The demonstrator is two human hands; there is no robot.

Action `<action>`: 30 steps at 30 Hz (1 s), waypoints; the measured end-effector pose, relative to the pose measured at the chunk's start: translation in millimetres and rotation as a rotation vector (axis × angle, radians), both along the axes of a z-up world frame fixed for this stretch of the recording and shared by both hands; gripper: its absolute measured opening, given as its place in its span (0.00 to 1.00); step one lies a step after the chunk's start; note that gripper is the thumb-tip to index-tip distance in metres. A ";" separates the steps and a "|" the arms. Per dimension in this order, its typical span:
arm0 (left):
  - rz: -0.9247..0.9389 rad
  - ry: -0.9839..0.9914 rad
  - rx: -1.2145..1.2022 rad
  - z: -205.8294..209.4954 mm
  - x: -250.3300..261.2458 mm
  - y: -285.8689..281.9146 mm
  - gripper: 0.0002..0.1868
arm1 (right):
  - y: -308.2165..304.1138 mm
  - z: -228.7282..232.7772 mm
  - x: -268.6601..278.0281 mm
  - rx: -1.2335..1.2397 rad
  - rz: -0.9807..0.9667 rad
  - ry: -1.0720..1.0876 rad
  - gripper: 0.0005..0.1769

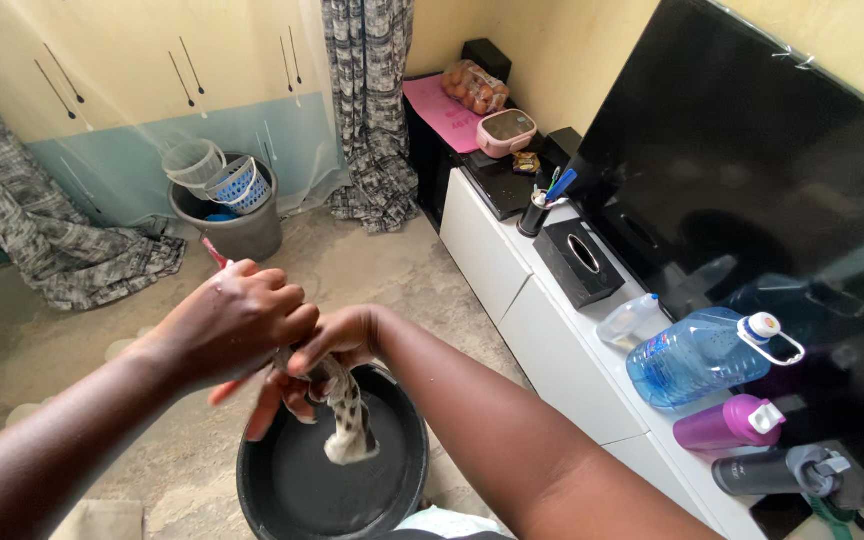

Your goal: The person washes and wrings out a cloth in a basin of water, then wipes down a desk surface with the damp cloth.

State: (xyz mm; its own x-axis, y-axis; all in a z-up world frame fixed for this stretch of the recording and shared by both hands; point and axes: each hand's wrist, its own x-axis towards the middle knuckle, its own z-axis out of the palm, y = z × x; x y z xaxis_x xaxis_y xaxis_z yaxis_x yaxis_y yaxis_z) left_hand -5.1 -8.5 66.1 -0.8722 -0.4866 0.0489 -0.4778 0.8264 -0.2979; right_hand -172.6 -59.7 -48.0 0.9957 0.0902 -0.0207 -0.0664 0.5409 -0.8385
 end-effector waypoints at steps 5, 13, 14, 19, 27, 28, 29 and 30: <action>0.032 0.001 -0.031 -10.2 16.7 2.0 0.08 | 22.2 -18.5 26.5 0.015 -0.099 -0.008 0.20; 0.690 -0.004 0.281 -67.8 16.6 23.9 0.04 | 77.0 17.4 46.2 -1.403 -0.840 1.010 0.10; 0.807 0.002 0.408 -71.3 13.6 22.4 0.05 | 85.3 14.8 46.2 -1.399 -0.839 1.009 0.10; 0.922 0.048 0.648 -80.0 12.5 25.1 0.08 | 99.6 -1.7 35.2 -1.731 -0.919 0.827 0.09; 0.506 0.242 -0.119 -74.9 9.8 58.2 0.41 | 65.0 -24.2 21.4 -0.519 -0.691 0.913 0.09; 0.501 0.243 -0.120 -75.1 11.6 62.2 0.41 | 59.2 -31.4 17.8 -0.201 -0.691 0.709 0.10; 0.405 0.315 -0.123 -75.5 14.7 67.9 0.41 | 54.8 -37.1 13.7 -0.201 -0.696 0.709 0.10; 0.312 0.387 -0.124 -75.9 18.1 72.8 0.41 | 51.4 -40.5 7.2 -0.011 -0.569 0.591 0.13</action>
State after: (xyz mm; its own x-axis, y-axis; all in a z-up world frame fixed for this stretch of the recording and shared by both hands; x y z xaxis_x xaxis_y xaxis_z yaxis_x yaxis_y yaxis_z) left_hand 13.0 64.3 -9.8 -0.5932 -0.6909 0.4132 -0.7906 0.5968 -0.1370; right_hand -165.4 -8.3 -88.4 0.7138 -0.4282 -0.5541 -0.2170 0.6171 -0.7564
